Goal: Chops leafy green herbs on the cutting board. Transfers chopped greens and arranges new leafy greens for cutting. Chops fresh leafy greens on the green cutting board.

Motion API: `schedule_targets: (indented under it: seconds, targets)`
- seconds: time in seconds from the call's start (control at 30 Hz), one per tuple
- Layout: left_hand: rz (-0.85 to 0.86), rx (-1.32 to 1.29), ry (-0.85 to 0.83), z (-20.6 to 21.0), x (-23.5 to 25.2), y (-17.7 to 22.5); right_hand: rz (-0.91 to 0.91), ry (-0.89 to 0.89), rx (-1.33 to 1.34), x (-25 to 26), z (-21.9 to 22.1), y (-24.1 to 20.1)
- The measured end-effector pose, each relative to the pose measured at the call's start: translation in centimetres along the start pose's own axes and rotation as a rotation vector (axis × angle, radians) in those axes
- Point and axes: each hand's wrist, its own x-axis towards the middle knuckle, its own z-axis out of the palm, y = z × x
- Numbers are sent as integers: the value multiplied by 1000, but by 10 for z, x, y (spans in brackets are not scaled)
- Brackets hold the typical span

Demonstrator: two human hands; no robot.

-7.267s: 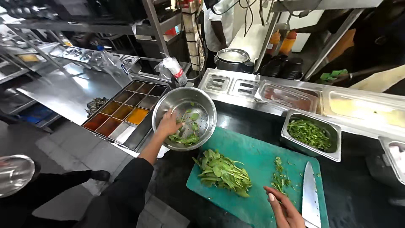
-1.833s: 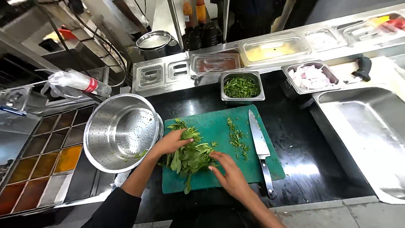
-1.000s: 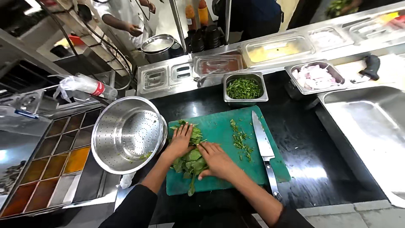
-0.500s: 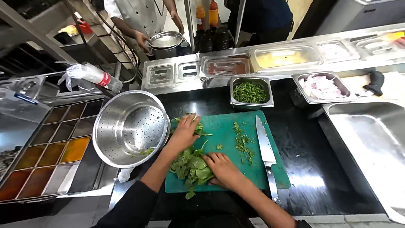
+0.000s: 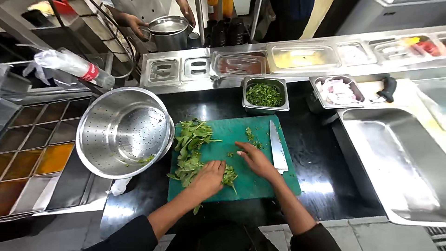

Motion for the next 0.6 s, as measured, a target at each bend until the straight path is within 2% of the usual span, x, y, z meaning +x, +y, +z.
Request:
schedule_targets:
  seconds: [0.1,0.2,0.3,0.4,0.43,0.5,0.6]
  targets:
    - [18,45,-13,-9,7,-8,-58,-33,-260,10,19,3]
    - [-21,49,-13,-18,11,-17,-110,7,-419,10,32,-2]
    - [-23,29,48,-18,16,-32,83,-26,-463,-6,30,-15]
    - [-6,-4,49,-20,21,-35,253,-1,-266,-34,32,-30]
    - [2,-29,54,-20,23,-35,226,34,-193,-47,38,-38]
    - [15,-70,67,-22,23,-39,-1,78,-95,-66,64,-53]
    - [22,-70,34,-32,20,-37,-376,10,-190,-63,99,-72]
